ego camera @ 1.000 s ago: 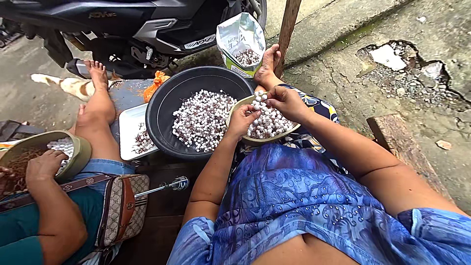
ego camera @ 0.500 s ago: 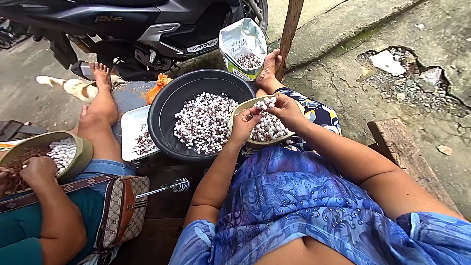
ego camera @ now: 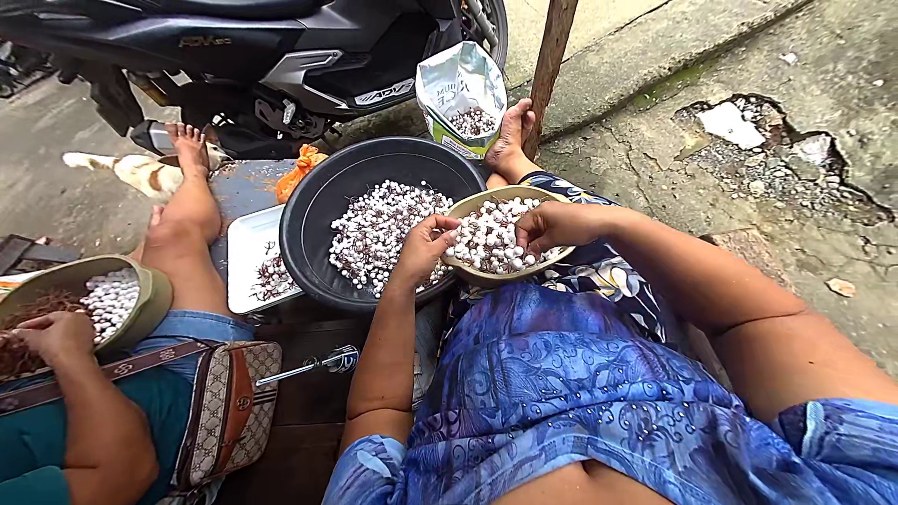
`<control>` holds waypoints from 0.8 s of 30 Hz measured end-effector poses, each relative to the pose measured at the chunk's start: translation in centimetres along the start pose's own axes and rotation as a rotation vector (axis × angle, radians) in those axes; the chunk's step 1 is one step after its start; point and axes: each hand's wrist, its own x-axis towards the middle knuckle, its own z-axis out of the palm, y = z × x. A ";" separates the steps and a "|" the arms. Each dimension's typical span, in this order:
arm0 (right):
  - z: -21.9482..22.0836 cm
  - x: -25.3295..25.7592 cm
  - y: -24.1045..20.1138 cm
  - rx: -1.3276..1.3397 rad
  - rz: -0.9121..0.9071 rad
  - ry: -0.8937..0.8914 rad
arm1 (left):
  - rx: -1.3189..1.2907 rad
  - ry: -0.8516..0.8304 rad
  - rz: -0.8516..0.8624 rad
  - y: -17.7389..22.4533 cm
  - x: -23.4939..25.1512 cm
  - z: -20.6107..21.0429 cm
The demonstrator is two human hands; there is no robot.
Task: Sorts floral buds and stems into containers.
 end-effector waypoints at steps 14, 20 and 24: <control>-6.1 6.9 -3.1 -0.078 -0.187 0.648 | -0.275 0.115 0.076 0.9 1.9 2.1; 0.8 4.8 -0.2 -0.051 -0.211 0.387 | -0.183 0.050 0.092 0.7 2.5 3.2; 1.1 4.2 0.8 0.038 -0.146 0.504 | -0.091 0.067 0.072 0.6 2.9 3.9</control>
